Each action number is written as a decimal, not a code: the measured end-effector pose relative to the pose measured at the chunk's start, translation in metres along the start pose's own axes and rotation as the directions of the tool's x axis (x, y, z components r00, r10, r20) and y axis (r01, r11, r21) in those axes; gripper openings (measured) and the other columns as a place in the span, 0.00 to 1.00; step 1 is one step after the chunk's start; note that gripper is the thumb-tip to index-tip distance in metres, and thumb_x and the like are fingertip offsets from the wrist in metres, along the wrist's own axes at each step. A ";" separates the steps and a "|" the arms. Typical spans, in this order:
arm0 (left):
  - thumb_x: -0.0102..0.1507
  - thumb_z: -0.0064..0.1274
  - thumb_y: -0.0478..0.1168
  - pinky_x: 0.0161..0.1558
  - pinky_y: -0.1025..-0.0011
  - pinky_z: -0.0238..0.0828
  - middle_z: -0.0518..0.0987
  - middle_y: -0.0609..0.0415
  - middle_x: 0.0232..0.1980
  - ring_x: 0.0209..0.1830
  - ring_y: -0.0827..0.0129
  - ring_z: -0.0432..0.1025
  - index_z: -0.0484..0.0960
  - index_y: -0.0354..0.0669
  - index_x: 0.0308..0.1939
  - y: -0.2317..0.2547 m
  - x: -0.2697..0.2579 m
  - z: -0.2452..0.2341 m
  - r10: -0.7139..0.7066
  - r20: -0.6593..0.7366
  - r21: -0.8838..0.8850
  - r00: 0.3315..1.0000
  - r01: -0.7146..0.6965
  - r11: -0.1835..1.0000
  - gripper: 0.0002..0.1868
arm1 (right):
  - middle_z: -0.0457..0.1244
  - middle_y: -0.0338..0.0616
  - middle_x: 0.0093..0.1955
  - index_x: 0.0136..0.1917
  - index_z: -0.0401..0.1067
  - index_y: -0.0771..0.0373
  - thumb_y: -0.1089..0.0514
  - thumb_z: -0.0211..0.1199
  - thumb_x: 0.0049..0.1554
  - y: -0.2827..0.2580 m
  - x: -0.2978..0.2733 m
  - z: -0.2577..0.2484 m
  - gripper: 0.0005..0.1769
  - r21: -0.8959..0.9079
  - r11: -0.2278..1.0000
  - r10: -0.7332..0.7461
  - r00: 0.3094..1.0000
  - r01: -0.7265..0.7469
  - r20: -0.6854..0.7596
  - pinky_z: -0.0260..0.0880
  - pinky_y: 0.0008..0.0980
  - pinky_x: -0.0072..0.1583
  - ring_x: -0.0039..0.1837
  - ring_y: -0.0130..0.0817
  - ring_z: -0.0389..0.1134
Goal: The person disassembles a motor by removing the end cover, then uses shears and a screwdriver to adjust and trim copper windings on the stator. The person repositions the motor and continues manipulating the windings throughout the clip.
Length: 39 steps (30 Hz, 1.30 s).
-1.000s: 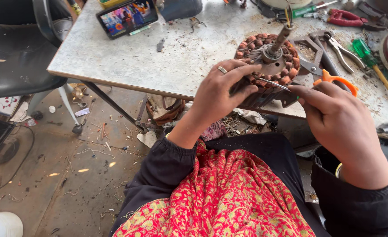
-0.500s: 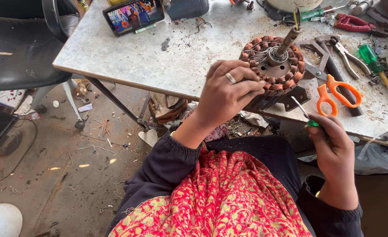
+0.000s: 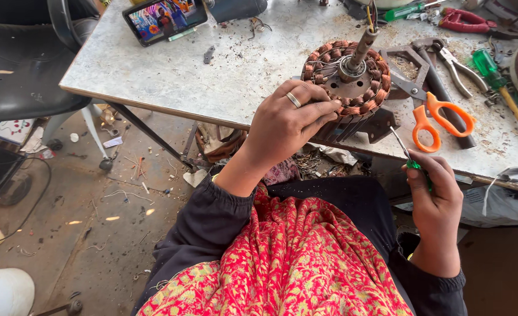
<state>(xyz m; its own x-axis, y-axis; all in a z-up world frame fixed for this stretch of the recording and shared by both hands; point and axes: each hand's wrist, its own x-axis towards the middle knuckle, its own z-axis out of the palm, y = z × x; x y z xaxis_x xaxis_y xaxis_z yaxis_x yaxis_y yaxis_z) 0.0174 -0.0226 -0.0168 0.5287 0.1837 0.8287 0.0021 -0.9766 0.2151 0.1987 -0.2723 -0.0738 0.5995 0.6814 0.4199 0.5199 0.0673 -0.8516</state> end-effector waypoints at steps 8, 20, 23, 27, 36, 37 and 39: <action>0.68 0.63 0.42 0.40 0.78 0.77 0.83 0.62 0.45 0.43 0.74 0.76 0.87 0.48 0.42 -0.019 0.017 -0.003 0.042 0.223 -0.064 0.974 -0.028 0.998 0.04 | 0.63 0.40 0.57 0.67 0.71 0.70 0.70 0.59 0.67 -0.001 -0.001 0.004 0.15 0.044 0.999 -0.009 1.000 0.009 0.004 0.66 0.21 0.61 0.59 0.24 0.67; 0.59 0.63 0.47 0.37 0.68 0.77 0.79 0.55 0.38 0.41 0.64 0.75 0.80 0.44 0.31 0.022 0.028 -0.044 0.002 0.491 0.179 0.871 -0.103 0.979 0.12 | 0.63 0.42 0.54 0.66 0.73 0.67 0.69 0.61 0.66 -0.010 0.000 0.013 0.15 -0.077 0.995 -0.054 0.998 0.055 0.014 0.63 0.22 0.56 0.54 0.26 0.64; 0.61 0.65 0.51 0.35 0.63 0.75 0.79 0.55 0.33 0.37 0.61 0.77 0.81 0.47 0.27 0.030 0.022 -0.051 -0.002 0.565 0.044 0.825 -0.027 0.999 0.16 | 0.64 0.42 0.53 0.66 0.73 0.66 0.69 0.62 0.65 -0.011 0.001 0.012 0.16 -0.090 0.994 -0.056 0.998 0.059 0.030 0.63 0.22 0.56 0.54 0.26 0.64; 0.64 0.65 0.47 0.34 0.67 0.75 0.80 0.56 0.37 0.35 0.65 0.77 0.84 0.44 0.37 0.010 0.032 -0.050 0.005 0.342 0.001 0.940 -0.005 1.000 0.11 | 0.64 0.42 0.53 0.66 0.73 0.66 0.68 0.62 0.66 -0.012 0.001 0.013 0.15 -0.101 0.994 -0.048 0.998 0.052 0.036 0.63 0.23 0.56 0.54 0.26 0.64; 0.64 0.64 0.47 0.52 0.65 0.77 0.80 0.60 0.53 0.55 0.64 0.74 0.85 0.52 0.52 -0.017 0.035 -0.030 -0.088 0.365 0.178 0.927 0.023 0.984 0.14 | 0.64 0.43 0.53 0.66 0.73 0.66 0.69 0.61 0.65 -0.017 0.000 0.013 0.16 -0.115 0.992 -0.050 0.998 0.053 0.032 0.64 0.23 0.56 0.54 0.27 0.65; 0.63 0.64 0.49 0.57 0.63 0.76 0.78 0.57 0.59 0.61 0.61 0.72 0.83 0.53 0.57 -0.021 0.034 -0.028 -0.084 0.380 0.172 0.921 0.019 0.985 0.19 | 0.64 0.43 0.53 0.66 0.73 0.66 0.69 0.61 0.65 -0.017 0.000 0.013 0.16 -0.111 0.993 -0.037 0.999 0.041 0.034 0.64 0.23 0.56 0.54 0.27 0.65; 0.61 0.66 0.53 0.64 0.56 0.68 0.71 0.53 0.70 0.70 0.56 0.63 0.76 0.53 0.66 -0.035 0.033 -0.024 -0.093 0.416 0.144 0.905 0.036 0.989 0.32 | 0.65 0.44 0.54 0.66 0.73 0.66 0.69 0.60 0.66 -0.015 0.001 0.016 0.15 -0.102 0.994 -0.043 0.998 0.047 0.043 0.65 0.24 0.57 0.55 0.28 0.66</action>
<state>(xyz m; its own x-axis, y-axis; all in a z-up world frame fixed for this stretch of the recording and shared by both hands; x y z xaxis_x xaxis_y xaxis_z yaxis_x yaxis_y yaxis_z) 0.0145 0.0202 0.0155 0.8310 0.2106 0.5148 0.1432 -0.9754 0.1678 0.1821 -0.2609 -0.0653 0.5502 0.7083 0.4423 0.6069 0.0246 -0.7944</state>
